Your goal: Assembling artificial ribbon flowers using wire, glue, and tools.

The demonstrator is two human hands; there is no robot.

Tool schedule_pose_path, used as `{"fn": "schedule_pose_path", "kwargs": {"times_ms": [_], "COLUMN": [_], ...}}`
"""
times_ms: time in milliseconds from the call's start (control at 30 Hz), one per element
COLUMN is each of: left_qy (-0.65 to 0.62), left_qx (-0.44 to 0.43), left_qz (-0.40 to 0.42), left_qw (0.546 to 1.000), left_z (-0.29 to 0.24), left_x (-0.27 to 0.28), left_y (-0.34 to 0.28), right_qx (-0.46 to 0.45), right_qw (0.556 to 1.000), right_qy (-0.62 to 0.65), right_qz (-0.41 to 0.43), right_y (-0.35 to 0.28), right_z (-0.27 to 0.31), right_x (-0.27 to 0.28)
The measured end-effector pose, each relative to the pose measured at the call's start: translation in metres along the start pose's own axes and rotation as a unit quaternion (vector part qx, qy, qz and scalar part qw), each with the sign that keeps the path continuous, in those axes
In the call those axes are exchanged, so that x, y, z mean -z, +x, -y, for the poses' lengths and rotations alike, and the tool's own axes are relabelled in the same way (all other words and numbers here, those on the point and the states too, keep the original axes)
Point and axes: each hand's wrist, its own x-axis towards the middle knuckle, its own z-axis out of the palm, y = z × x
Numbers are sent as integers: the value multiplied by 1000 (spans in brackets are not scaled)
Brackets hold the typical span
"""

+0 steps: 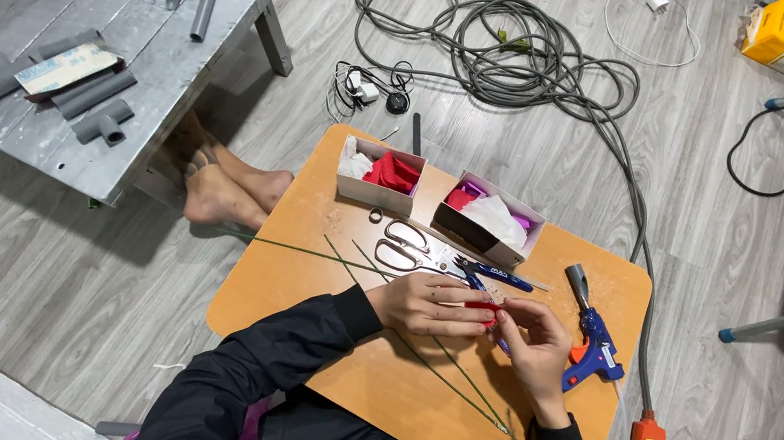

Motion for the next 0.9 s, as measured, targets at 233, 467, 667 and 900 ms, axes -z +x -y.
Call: {"fn": "schedule_pose_path", "kwargs": {"times_ms": [233,467,667,900], "left_qy": [-47,-29,-18,-73], "left_qx": [59,45,38,189], "left_qz": [-19,-4,-25,-106], "left_qw": [997,999,999,974], "left_z": [-3,-5,-5,-10], "left_x": [-7,-1,-8,-15], "left_y": [-5,2,-2,-4], "right_qx": [7,5,10,31], "right_qw": [1000,999,998,996], "right_qy": [-25,-21,-39,-52], "right_qz": [-10,-24,-46,-65], "right_y": [1,2,1,0], "right_z": [0,-3,-7,1], "right_x": [0,0,3,-3]}}
